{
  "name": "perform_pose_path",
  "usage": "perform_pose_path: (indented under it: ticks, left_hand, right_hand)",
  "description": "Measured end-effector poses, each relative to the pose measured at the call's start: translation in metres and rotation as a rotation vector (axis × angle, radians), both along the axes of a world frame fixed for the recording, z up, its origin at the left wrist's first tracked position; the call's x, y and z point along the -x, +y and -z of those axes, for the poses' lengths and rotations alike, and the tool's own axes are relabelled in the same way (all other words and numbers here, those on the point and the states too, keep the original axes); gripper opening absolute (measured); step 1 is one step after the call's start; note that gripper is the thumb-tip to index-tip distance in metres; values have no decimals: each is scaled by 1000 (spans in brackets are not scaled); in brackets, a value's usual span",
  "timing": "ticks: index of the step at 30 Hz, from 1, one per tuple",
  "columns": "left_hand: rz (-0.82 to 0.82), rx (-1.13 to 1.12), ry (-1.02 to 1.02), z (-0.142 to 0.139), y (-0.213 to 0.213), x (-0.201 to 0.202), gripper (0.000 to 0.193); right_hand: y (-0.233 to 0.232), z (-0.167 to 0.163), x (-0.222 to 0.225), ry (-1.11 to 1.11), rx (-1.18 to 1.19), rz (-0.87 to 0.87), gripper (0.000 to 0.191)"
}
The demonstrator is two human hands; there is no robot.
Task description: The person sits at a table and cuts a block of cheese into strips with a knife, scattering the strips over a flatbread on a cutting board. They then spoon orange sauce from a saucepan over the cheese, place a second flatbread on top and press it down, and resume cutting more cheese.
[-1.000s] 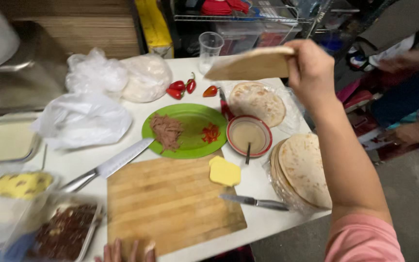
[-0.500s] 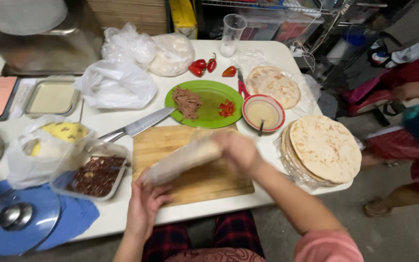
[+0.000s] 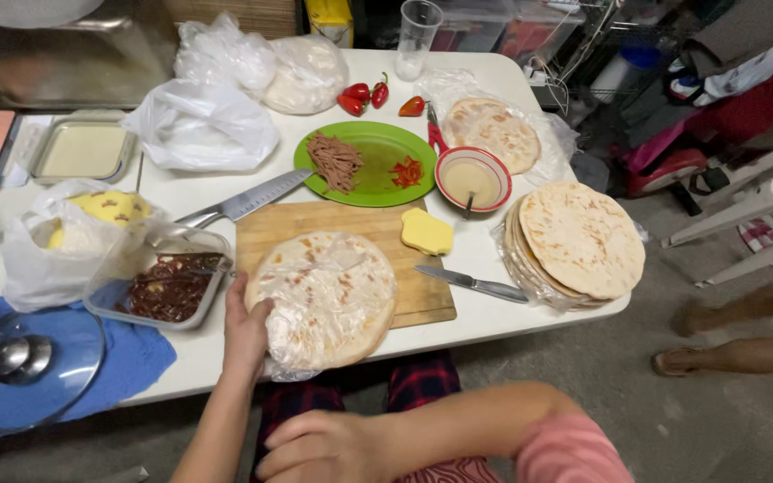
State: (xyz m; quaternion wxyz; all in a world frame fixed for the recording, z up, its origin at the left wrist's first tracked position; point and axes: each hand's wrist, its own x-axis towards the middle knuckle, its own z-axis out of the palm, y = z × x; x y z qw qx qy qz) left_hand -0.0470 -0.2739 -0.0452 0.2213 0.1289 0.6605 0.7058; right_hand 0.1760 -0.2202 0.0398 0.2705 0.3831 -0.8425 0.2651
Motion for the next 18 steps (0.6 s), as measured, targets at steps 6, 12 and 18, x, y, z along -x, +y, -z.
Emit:
perform_pose_path:
  ticks: [6, 12, 18]
  left_hand:
    - [-43, 2, 25, 2, -1, -7, 69]
    - [-49, 496, 888, -3, -2, -10, 77]
    - [28, 893, 998, -35, 22, -12, 48]
  right_hand:
    - [-51, 58, -7, 42, 399, 193, 32]
    - [8, 42, -24, 346, 637, 278, 37]
    - [129, -12, 15, 48, 231, 808, 50]
